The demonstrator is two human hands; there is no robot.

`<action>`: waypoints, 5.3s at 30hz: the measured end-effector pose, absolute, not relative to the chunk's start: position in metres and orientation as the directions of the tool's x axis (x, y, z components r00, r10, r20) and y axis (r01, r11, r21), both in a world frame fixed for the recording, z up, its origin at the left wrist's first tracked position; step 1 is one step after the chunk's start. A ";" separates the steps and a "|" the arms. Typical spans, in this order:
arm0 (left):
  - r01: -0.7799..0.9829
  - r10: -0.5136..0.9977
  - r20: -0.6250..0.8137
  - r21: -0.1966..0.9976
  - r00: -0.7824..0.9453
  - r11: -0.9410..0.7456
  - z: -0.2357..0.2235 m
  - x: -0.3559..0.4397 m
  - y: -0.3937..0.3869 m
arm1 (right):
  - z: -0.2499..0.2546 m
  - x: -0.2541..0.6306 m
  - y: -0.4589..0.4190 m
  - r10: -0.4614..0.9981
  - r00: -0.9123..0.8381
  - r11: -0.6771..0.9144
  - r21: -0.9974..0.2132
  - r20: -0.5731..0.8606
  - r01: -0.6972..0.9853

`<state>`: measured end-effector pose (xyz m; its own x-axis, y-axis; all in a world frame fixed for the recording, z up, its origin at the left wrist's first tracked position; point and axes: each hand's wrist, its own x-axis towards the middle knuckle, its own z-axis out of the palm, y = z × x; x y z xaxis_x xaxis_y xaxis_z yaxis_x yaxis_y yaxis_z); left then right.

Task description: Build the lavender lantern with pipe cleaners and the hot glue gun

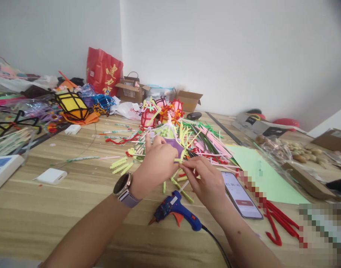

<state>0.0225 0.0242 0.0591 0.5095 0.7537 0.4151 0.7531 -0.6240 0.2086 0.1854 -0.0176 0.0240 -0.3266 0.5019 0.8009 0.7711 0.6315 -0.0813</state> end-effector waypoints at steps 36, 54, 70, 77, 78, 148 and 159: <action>0.643 0.649 0.498 0.214 0.575 -0.735 0.066 0.024 0.021 | 0.028 0.192 -0.014 0.903 0.051 0.427 -0.904 0.426 -0.021; 0.634 0.608 0.494 0.138 0.622 -0.761 0.069 0.022 0.016 | 0.025 0.188 -0.011 0.684 0.023 0.682 -0.651 0.729 0.333; 0.590 0.587 0.525 0.186 0.616 -0.786 0.067 0.023 0.013 | 0.029 0.190 -0.010 0.821 0.042 0.562 -0.819 0.570 0.116; 0.656 0.628 0.549 0.179 0.551 -0.733 0.063 0.026 0.010 | 0.032 0.191 -0.010 0.852 0.009 0.522 -0.851 0.523 0.064; 0.667 0.633 0.548 0.172 0.546 -0.725 0.063 0.025 0.010 | 0.031 0.191 -0.011 0.821 0.018 0.566 -0.817 0.571 0.114; 0.688 0.619 0.497 0.057 0.609 -0.723 0.071 0.004 0.018 | 0.020 0.202 -0.007 0.956 -0.163 0.113 -0.816 0.246 -0.567; 0.650 0.682 0.437 0.249 0.586 -0.718 0.073 0.009 0.020 | -0.005 0.212 -0.005 0.941 -0.108 0.233 -0.844 0.321 -0.482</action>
